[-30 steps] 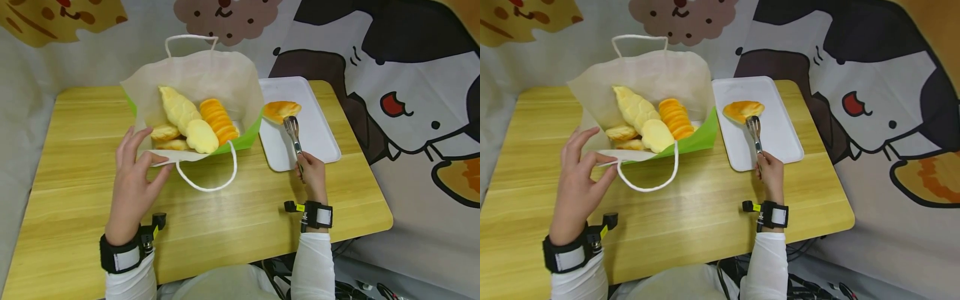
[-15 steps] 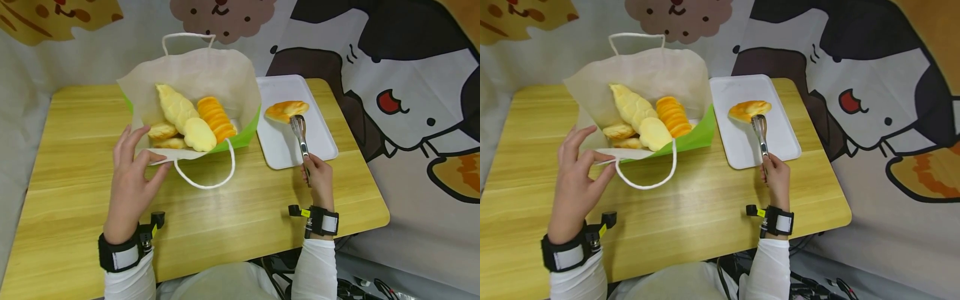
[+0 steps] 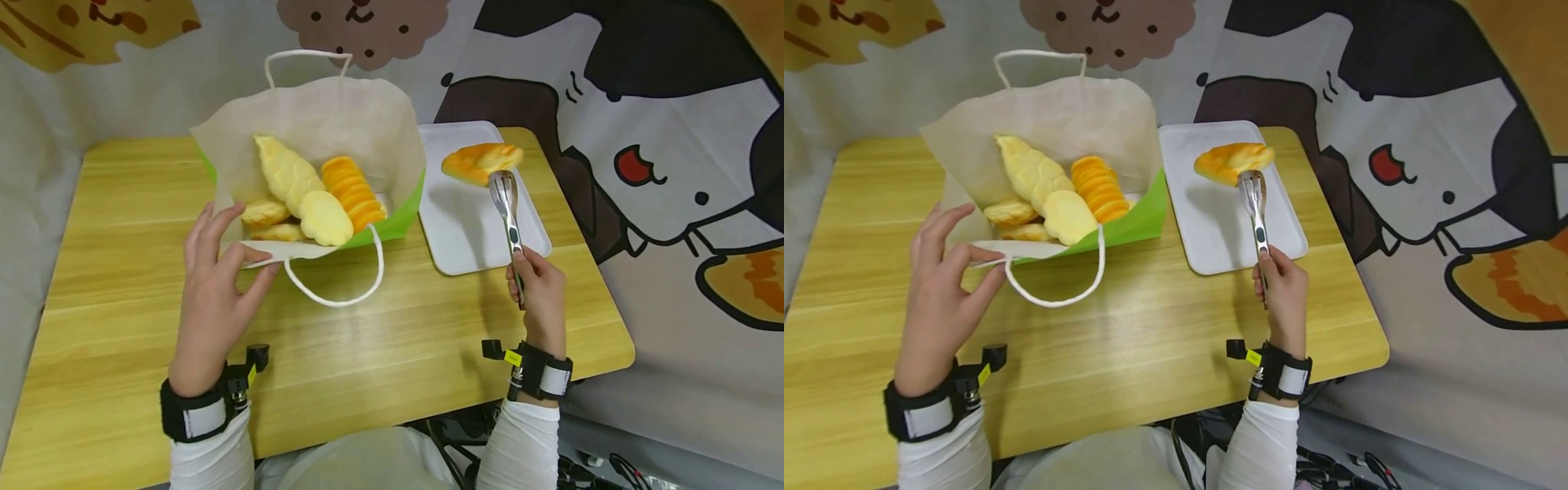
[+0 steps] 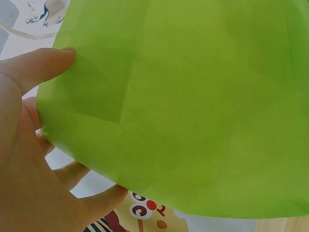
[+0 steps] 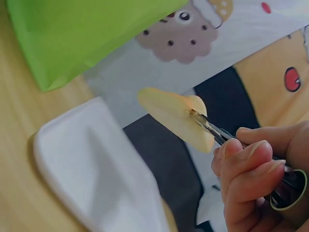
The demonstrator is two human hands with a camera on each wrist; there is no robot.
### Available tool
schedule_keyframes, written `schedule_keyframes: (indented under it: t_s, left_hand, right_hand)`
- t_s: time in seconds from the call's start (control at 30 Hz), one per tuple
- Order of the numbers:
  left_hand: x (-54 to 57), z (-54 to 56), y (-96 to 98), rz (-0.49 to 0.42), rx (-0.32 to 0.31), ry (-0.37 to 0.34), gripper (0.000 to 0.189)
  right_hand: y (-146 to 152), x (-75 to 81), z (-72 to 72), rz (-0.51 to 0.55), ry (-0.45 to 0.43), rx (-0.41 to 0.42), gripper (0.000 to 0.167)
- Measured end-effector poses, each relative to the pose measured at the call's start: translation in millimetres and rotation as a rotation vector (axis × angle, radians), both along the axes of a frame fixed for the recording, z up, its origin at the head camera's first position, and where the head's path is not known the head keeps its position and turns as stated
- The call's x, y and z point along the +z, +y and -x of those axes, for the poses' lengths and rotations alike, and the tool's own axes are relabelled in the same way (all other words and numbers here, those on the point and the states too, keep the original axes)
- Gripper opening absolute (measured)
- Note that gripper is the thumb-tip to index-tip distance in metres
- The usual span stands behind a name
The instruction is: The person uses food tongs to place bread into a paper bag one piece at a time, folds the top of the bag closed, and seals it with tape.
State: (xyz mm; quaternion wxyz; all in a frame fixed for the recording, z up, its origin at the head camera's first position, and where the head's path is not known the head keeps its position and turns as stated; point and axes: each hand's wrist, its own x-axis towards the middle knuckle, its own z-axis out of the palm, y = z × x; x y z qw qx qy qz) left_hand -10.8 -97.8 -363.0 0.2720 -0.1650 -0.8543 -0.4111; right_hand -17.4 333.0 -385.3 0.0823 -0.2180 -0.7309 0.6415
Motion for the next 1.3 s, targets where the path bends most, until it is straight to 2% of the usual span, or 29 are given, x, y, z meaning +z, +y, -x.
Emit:
schedule_keyframes:
  t_s: [0.17, 0.53, 0.73, 0.93, 1.1, 1.3]
  left_hand:
    - [-0.6, 0.2, -0.2, -0.002, -0.001, 0.004, 0.020]
    - [2.1, -0.8, -3.4, 0.012, 0.009, -0.013, 0.020]
    - [3.0, -0.6, -5.9, 0.053, 0.002, -0.014, 0.019]
    - [2.3, -0.1, -6.9, 0.047, -0.008, -0.008, 0.018]
    - [2.0, 0.2, -7.9, 0.064, -0.011, -0.003, 0.018]
    - [2.0, -0.5, -7.8, 0.035, -0.008, -0.015, 0.019]
  right_hand:
    - [-5, 18.7, -10.0, -0.005, 0.059, 0.001, 0.030]
    - [-29, 59.9, -29.6, 0.038, 0.321, -0.026, 0.032]
    - [-50, 81.1, -36.7, 0.021, 0.427, 0.025, 0.033]
    - [-74, 90.2, -36.2, 0.010, 0.424, 0.145, 0.024]
    - [-92, 86.9, -32.2, -0.091, 0.346, 0.251, 0.023]
    - [-106, 82.0, -25.8, -0.159, 0.270, 0.313, 0.023]
